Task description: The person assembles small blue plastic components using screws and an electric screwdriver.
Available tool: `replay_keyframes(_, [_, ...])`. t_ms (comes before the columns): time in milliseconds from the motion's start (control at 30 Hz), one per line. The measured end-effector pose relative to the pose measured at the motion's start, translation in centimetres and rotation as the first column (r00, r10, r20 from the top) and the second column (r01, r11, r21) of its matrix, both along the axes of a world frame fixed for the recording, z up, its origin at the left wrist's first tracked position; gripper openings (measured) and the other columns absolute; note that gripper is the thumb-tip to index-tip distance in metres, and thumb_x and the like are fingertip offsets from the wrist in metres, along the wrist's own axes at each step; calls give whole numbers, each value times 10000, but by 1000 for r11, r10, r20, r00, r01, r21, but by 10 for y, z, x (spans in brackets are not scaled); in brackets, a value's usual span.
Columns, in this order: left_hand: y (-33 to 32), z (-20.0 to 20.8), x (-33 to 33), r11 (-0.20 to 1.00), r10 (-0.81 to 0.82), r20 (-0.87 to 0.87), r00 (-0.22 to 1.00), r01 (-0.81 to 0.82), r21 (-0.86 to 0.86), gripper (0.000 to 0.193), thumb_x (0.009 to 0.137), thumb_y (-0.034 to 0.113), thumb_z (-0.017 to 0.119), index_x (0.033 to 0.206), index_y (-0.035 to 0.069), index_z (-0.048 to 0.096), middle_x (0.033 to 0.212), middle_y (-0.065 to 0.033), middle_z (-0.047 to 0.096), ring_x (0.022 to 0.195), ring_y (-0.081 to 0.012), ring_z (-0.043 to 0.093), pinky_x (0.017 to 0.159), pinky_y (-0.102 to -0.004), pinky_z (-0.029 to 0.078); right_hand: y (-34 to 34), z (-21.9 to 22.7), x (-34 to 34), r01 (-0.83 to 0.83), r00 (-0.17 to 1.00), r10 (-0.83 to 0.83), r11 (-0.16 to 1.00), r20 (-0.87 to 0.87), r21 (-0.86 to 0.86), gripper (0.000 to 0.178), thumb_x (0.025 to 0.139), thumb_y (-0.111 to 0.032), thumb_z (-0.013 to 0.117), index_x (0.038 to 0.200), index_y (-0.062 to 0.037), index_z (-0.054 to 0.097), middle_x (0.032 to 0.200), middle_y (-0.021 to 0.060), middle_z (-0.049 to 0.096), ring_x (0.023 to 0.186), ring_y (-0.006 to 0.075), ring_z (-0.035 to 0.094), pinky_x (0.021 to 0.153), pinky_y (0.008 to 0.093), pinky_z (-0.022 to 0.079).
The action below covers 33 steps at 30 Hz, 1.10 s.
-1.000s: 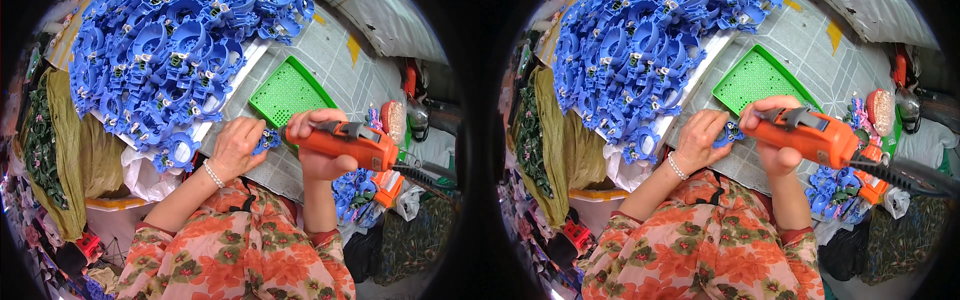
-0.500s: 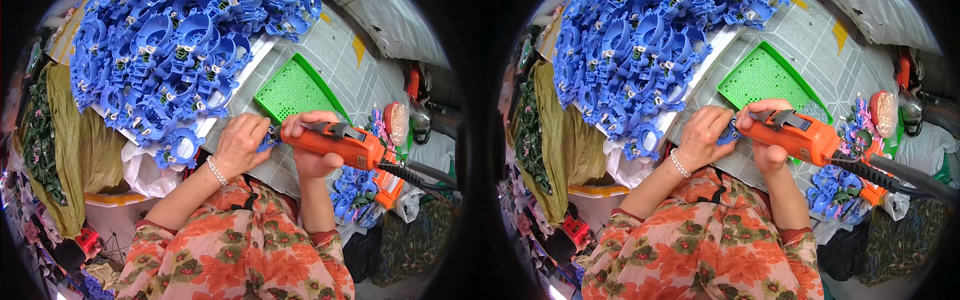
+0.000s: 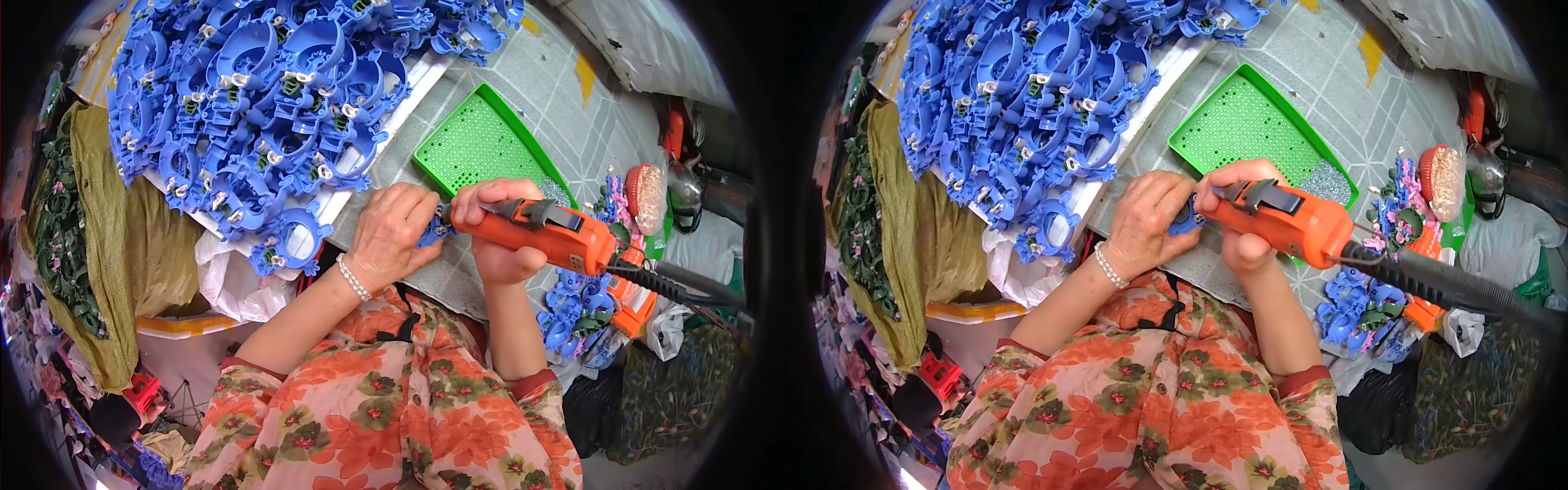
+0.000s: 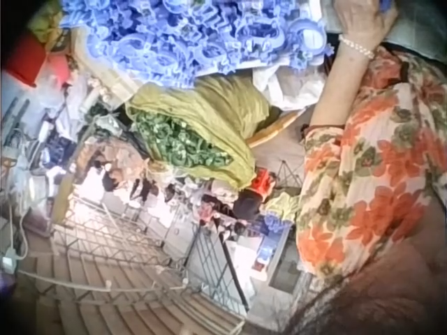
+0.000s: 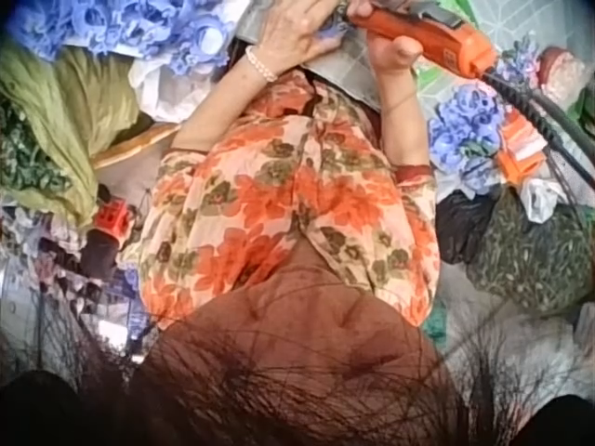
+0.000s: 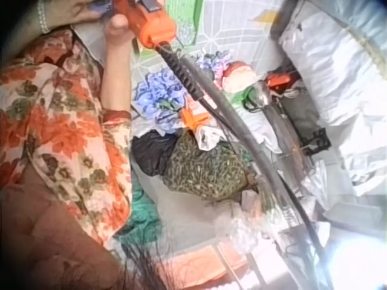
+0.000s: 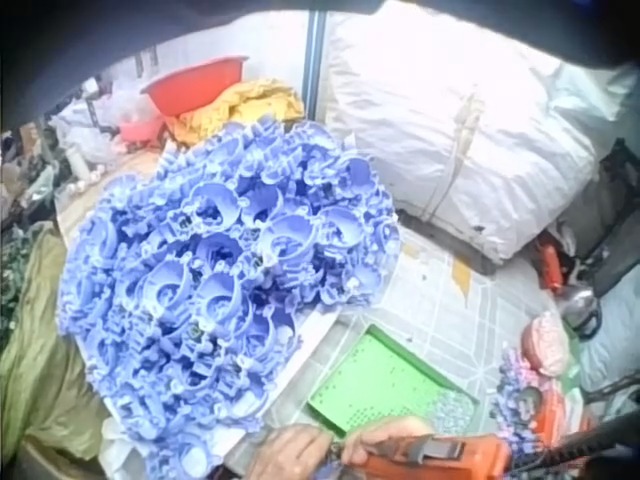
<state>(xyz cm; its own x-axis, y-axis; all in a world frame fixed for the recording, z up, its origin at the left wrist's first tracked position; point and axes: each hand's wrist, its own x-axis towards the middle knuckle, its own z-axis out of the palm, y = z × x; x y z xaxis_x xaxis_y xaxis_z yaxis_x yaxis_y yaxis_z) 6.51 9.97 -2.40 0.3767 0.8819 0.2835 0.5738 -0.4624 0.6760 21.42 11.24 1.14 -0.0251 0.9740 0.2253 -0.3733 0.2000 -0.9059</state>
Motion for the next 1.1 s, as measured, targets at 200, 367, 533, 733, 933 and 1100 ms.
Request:
replay_keyframes(200, [-4,0,0,1000,25,-5,1000,-25,9,479,630,192,715,1044,8,561,990,-132,566,924,-309,551,810,-396,449,9,13,11,11,999,-8,997,-48,76,861,660,-789,560,997,1,510,743,73,541,678,207,538,669,364,445])
replay_keyframes(367, [-5,13,-1,999,40,-60,997,-38,34,557,658,268,739,1099,-8,541,1169,-183,519,1090,-341,498,930,-438,399,32,8,16,122,992,-123,992,34,28,831,700,-779,525,987,1,508,735,77,545,679,212,541,689,374,448])
replay_keyframes(533, [-7,4,0,1000,23,-123,992,-20,23,642,699,303,726,1205,-18,497,1204,-197,502,1126,-358,474,970,-458,371,37,2,16,135,988,-139,989,63,67,800,713,-758,537,986,-6,511,737,80,547,676,211,545,700,376,457])
replay_keyframes(733, [-5,2,1,1000,9,-136,991,-5,24,640,713,308,714,1212,-25,493,1187,-194,512,1112,-357,484,964,-454,375,43,-9,18,173,980,-178,983,92,56,785,718,-751,541,990,-16,518,735,76,547,672,213,545,708,376,458])
replay_keyframes(933, [-5,1,2,999,11,-133,991,-6,37,637,711,312,711,1207,-24,496,1162,-188,519,1102,-357,487,949,-454,382,44,-8,18,182,979,-187,982,86,60,781,718,-752,539,983,-18,520,729,74,546,665,212,540,704,372,460])
replay_keyframes(1100, [-6,1,0,999,9,-133,991,-5,34,635,710,314,709,1205,-23,497,1141,-181,530,1096,-359,491,936,-456,389,43,-10,15,184,980,-188,981,63,62,783,721,-752,536,982,-14,518,722,73,543,667,213,543,703,371,462])
